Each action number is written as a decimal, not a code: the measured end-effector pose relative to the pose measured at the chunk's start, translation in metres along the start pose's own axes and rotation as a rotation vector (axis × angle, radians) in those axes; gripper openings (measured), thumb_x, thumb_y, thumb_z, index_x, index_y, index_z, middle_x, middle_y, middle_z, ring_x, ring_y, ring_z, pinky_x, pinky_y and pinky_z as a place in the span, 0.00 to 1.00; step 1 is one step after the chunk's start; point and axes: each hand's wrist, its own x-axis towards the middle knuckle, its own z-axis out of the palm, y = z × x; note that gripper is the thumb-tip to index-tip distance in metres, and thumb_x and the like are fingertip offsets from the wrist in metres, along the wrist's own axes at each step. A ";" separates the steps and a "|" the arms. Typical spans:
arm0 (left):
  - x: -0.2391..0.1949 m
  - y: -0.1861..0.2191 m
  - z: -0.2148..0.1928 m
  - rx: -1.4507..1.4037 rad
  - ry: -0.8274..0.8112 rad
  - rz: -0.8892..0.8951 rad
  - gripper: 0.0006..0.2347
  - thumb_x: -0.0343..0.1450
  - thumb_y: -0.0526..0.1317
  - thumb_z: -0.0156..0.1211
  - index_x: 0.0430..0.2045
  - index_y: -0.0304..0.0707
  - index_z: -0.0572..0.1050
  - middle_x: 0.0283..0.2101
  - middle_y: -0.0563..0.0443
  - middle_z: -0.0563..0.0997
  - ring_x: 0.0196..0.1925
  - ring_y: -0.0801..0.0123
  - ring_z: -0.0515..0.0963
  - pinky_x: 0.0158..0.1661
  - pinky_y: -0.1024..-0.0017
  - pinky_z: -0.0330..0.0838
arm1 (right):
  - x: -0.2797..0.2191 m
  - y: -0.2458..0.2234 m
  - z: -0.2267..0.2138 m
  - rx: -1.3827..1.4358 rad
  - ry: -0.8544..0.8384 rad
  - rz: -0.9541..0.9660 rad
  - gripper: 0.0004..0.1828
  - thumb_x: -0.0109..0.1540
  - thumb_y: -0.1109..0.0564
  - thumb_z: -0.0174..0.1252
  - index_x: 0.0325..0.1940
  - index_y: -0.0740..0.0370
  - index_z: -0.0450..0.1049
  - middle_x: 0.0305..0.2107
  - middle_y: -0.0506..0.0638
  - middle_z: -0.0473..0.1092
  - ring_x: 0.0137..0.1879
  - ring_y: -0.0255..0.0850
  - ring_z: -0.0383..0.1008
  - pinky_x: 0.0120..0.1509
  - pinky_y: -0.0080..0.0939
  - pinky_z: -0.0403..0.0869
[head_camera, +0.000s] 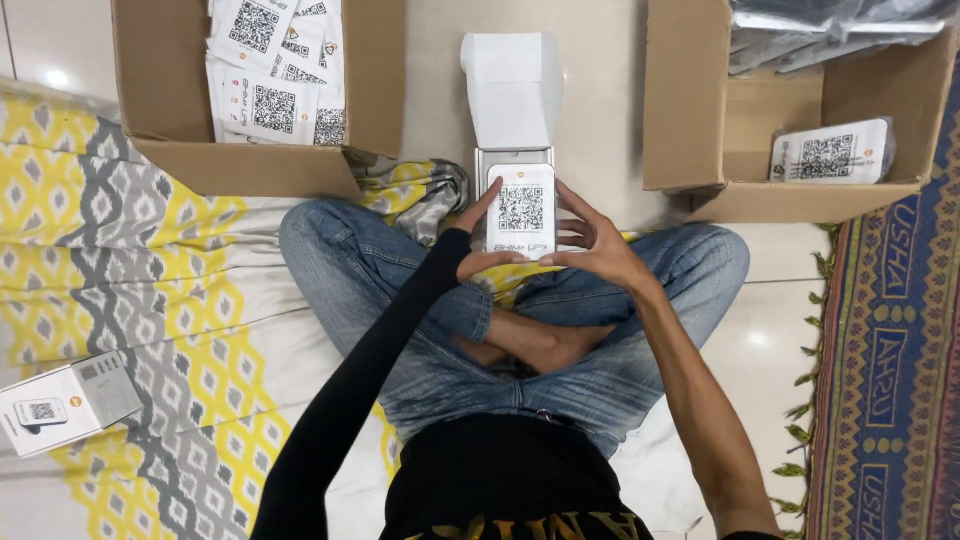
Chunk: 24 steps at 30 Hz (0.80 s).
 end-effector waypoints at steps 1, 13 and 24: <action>0.008 -0.002 -0.003 -0.002 0.006 -0.004 0.51 0.62 0.45 0.80 0.76 0.45 0.43 0.72 0.29 0.63 0.74 0.47 0.65 0.69 0.56 0.62 | 0.011 -0.003 -0.002 0.000 -0.007 0.003 0.63 0.50 0.63 0.75 0.82 0.52 0.46 0.75 0.59 0.53 0.71 0.48 0.66 0.69 0.53 0.74; 0.075 -0.053 -0.022 0.665 0.278 0.183 0.49 0.50 0.60 0.84 0.67 0.61 0.63 0.77 0.35 0.44 0.76 0.42 0.52 0.68 0.47 0.51 | 0.090 0.028 -0.037 -0.548 0.334 -0.101 0.38 0.62 0.49 0.70 0.73 0.52 0.62 0.67 0.55 0.63 0.67 0.49 0.70 0.61 0.49 0.76; 0.215 -0.104 -0.103 -0.312 0.372 -0.119 0.31 0.72 0.41 0.70 0.69 0.21 0.67 0.61 0.27 0.83 0.62 0.47 0.84 0.63 0.59 0.77 | 0.207 -0.031 -0.066 -0.322 0.399 0.087 0.42 0.66 0.32 0.52 0.78 0.54 0.52 0.59 0.61 0.72 0.64 0.51 0.74 0.64 0.52 0.74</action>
